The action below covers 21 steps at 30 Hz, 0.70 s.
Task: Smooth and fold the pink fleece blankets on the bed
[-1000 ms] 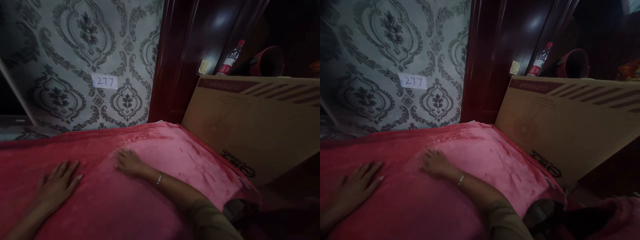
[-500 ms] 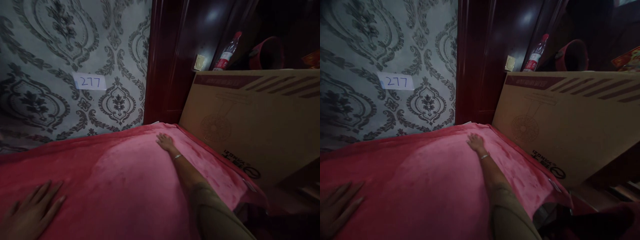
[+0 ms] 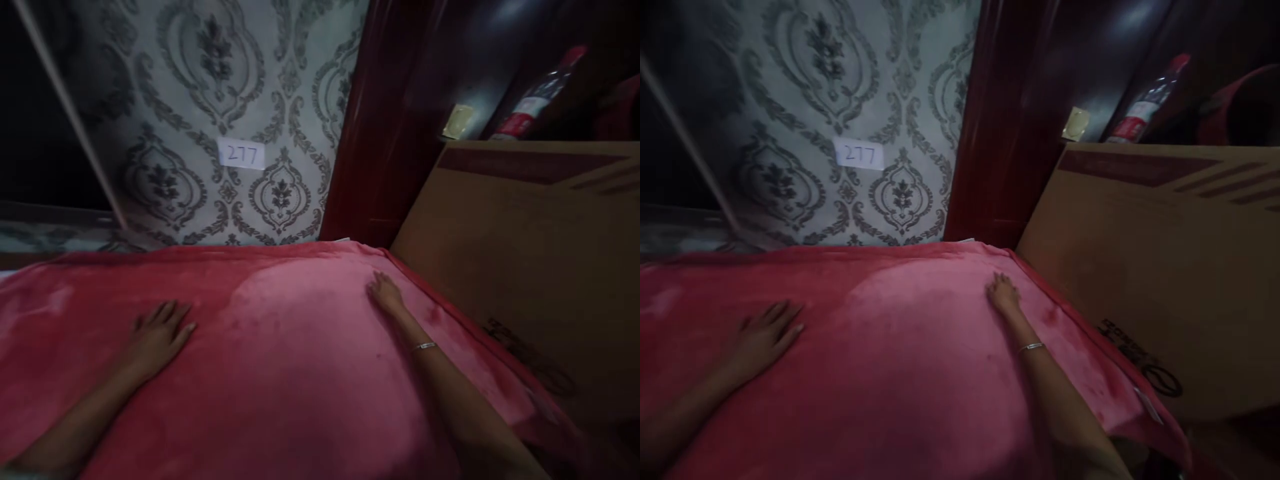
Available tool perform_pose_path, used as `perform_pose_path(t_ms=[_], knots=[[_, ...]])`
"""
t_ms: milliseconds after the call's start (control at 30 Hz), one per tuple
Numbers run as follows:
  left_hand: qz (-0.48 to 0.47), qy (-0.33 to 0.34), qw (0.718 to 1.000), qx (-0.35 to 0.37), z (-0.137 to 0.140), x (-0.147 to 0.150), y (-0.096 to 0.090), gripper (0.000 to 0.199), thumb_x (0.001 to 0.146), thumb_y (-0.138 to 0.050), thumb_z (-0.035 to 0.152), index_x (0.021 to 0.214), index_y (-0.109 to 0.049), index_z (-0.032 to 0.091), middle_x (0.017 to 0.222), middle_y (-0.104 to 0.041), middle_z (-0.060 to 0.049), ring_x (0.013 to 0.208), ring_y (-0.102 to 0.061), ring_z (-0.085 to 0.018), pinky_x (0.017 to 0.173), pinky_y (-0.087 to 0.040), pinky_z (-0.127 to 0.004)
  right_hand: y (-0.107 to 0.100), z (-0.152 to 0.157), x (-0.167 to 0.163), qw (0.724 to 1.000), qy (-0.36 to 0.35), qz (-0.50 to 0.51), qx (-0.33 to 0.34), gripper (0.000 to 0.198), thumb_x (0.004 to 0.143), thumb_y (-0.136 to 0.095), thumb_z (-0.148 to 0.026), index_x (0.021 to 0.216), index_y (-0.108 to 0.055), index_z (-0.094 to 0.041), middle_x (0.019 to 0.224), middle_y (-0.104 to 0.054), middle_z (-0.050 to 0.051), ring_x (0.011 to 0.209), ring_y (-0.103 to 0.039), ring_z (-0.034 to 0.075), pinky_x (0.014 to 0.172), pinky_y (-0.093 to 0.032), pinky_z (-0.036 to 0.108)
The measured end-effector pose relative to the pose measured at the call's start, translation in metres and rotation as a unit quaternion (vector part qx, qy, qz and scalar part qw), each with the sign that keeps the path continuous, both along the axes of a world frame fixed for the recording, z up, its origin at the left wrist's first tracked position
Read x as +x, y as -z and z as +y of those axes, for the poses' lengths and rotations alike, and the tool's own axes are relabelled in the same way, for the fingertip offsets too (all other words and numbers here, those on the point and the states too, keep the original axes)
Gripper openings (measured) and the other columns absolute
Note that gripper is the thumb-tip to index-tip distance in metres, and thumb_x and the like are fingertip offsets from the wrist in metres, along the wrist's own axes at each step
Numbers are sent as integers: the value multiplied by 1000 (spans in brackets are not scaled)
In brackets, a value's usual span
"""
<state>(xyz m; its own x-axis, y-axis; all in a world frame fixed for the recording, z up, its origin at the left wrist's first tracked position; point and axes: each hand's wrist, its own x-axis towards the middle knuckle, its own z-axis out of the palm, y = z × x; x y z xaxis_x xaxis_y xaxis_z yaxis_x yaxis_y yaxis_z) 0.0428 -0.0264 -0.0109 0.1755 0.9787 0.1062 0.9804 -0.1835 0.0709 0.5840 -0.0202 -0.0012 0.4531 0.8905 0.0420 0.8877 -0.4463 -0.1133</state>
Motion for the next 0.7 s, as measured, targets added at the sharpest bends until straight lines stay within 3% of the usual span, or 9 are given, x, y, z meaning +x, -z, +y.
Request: perform_pose_path(t_ms=[133,267,400,533,600,700], knots=[[-23,-1,999,-27,-17,15,-25,58,100,-25,29,147,-54,12,144,-61,-20,145,-45,-33,124,-23,-58,4,16,-100,983,-179,34,-8,61,105,-36,-39,164,-28,-25,171,-24,9,156,-24,25,121,-30,45],[-37,91,995,-25,-30,49,-46,64,102,-26,40,152,-45,6,154,-48,-25,152,-32,-38,125,-18,-61,13,9,-157,973,-229,33,-17,59,106,-31,-43,163,-29,-30,172,-21,6,158,-20,26,122,-23,53],[-45,215,974,-60,-35,115,-46,62,101,-40,48,157,-40,20,168,-30,-11,157,-24,-26,130,-16,-46,23,0,-162,974,-227,-3,-16,57,106,-27,-44,162,-32,-31,172,-21,4,158,-19,27,123,-20,53],[-53,284,953,-91,-24,167,-25,71,97,-51,53,158,-38,20,168,-26,-17,157,-21,-33,128,-14,-60,31,1,-156,972,-234,-23,-17,58,106,-25,-45,162,-31,-32,172,-21,3,157,-21,27,123,-21,52],[-59,269,958,-75,-15,169,-17,63,99,-50,48,156,-42,22,167,-30,-15,156,-24,-32,128,-15,-58,33,2,-156,971,-236,-25,-16,58,107,-25,-45,163,-31,-32,173,-21,3,157,-21,27,123,-21,52],[-69,219,972,-42,-7,141,-19,53,101,-49,40,152,-49,25,164,-38,-10,154,-29,-30,127,-20,-50,34,3,-156,972,-235,-24,-14,58,107,-25,-45,163,-30,-31,173,-20,3,157,-21,27,123,-22,51]])
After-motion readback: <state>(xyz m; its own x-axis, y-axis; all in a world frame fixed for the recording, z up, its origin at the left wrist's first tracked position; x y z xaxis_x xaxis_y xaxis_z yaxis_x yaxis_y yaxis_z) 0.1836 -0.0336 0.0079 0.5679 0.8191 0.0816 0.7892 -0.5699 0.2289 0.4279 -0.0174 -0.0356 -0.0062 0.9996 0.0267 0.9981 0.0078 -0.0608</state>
